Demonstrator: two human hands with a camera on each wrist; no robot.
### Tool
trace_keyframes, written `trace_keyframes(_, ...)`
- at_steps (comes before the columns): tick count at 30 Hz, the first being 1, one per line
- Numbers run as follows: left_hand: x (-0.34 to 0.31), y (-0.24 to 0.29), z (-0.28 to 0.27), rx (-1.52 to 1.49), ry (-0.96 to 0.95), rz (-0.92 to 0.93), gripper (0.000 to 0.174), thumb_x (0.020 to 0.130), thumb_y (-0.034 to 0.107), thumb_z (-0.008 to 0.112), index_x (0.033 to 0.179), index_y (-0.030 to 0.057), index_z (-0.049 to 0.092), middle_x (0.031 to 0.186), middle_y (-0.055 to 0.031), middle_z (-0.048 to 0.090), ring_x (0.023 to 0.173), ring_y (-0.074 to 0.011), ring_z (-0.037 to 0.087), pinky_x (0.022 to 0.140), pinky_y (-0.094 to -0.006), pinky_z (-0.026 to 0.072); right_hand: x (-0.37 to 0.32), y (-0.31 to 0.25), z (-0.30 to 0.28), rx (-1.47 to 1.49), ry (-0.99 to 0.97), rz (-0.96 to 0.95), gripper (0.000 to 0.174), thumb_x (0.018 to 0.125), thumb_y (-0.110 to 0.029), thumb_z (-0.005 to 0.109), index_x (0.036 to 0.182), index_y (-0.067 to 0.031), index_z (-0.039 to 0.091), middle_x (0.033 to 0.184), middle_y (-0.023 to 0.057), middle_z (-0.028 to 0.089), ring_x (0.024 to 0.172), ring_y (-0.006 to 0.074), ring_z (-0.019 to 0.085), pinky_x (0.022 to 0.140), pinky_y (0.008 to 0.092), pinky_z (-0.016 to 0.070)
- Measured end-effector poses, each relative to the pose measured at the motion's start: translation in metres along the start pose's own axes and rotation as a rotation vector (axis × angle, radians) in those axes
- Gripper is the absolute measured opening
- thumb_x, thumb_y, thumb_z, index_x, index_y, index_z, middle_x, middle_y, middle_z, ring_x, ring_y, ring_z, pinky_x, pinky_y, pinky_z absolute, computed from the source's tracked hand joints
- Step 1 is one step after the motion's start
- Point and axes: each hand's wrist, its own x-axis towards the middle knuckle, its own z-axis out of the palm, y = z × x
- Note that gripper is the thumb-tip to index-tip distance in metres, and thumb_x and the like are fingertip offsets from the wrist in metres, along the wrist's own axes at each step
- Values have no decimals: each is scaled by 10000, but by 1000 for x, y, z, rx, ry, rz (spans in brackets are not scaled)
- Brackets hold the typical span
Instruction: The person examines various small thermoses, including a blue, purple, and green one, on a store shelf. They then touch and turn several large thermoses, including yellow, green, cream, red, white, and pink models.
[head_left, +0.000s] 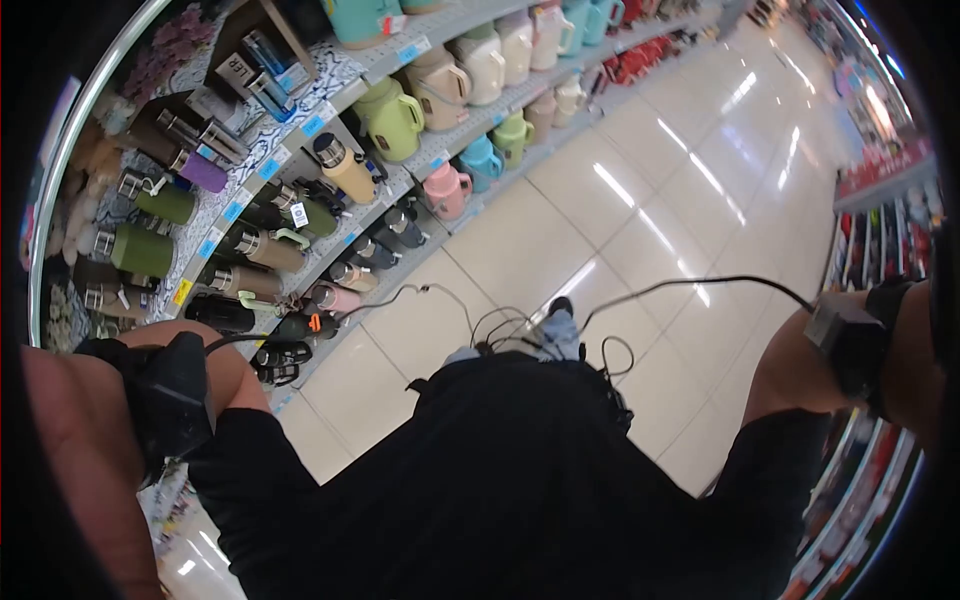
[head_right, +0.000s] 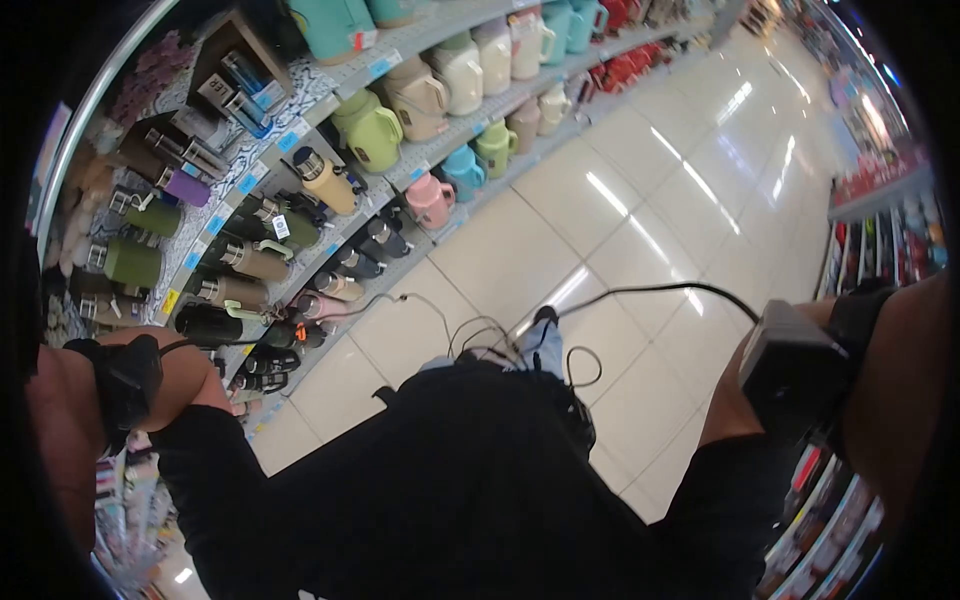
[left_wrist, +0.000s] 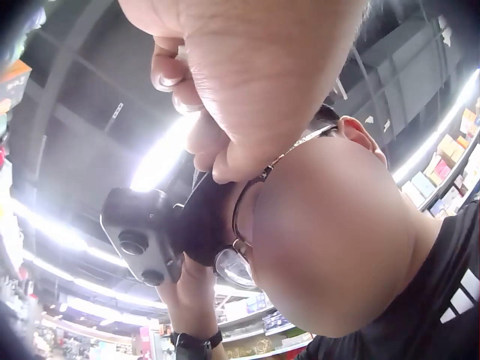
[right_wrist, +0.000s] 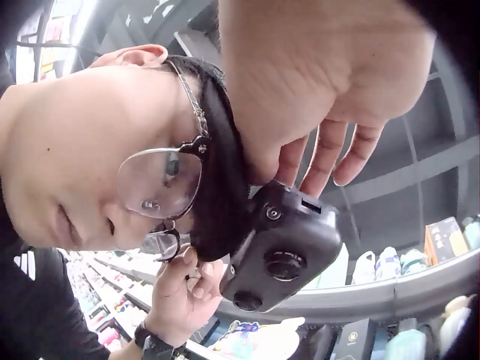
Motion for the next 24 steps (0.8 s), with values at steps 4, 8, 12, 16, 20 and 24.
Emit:
trace_keyframes(4, 7, -3, 31, 82, -43, -4, 174, 844, 63, 613, 931, -61, 699, 812, -132, 671, 678, -190, 576, 612, -301, 455, -25, 51, -13, 74, -10, -89, 391, 1019, -266, 423, 1353, -97, 539, 1303, 145, 599, 1192, 356, 553, 1002, 488, 453)
trace_keyframes(8, 23, -7, 66, 171, -99, -28, 175, 842, 65, 613, 929, -62, 695, 811, -137, 670, 679, -198, 577, 613, -306, 458, -47, 102, -27, 169, 0, -167, 390, 1022, -271, 419, 1357, -109, 536, 1310, 133, 597, 1202, 350, 545, 1005, 483, 449)
trace_keyframes(12, 43, -9, 95, 232, -157, -112, 177, 840, 67, 613, 928, -64, 692, 809, -141, 668, 680, -206, 578, 614, -311, 460, -65, 149, -37, 283, 36, -195, 388, 1025, -276, 414, 1361, -122, 533, 1317, 121, 594, 1212, 343, 537, 1008, 478, 444)
trace_keyframes(16, 72, 2, 118, 350, -259, -166, 179, 838, 70, 613, 927, -66, 689, 807, -145, 666, 681, -214, 578, 615, -315, 463, -80, 187, -39, 398, 73, -287, 387, 1028, -281, 410, 1366, -135, 530, 1324, 109, 592, 1223, 337, 529, 1011, 473, 440)
trace_keyframes(20, 101, 24, 131, 481, -363, -214, 181, 836, 72, 612, 925, -67, 686, 806, -149, 664, 683, -222, 579, 617, -320, 465, -86, 220, -35, 502, 106, -382, 386, 1032, -287, 405, 1370, -148, 527, 1331, 98, 589, 1233, 331, 521, 1014, 468, 435)
trace_keyframes(24, 123, 49, 144, 583, -411, -276, 184, 834, 75, 612, 924, -69, 683, 804, -154, 663, 684, -230, 580, 618, -325, 467, -87, 232, -29, 579, 121, -439, 384, 1035, -292, 400, 1374, -161, 524, 1338, 86, 587, 1243, 325, 513, 1017, 463, 431)
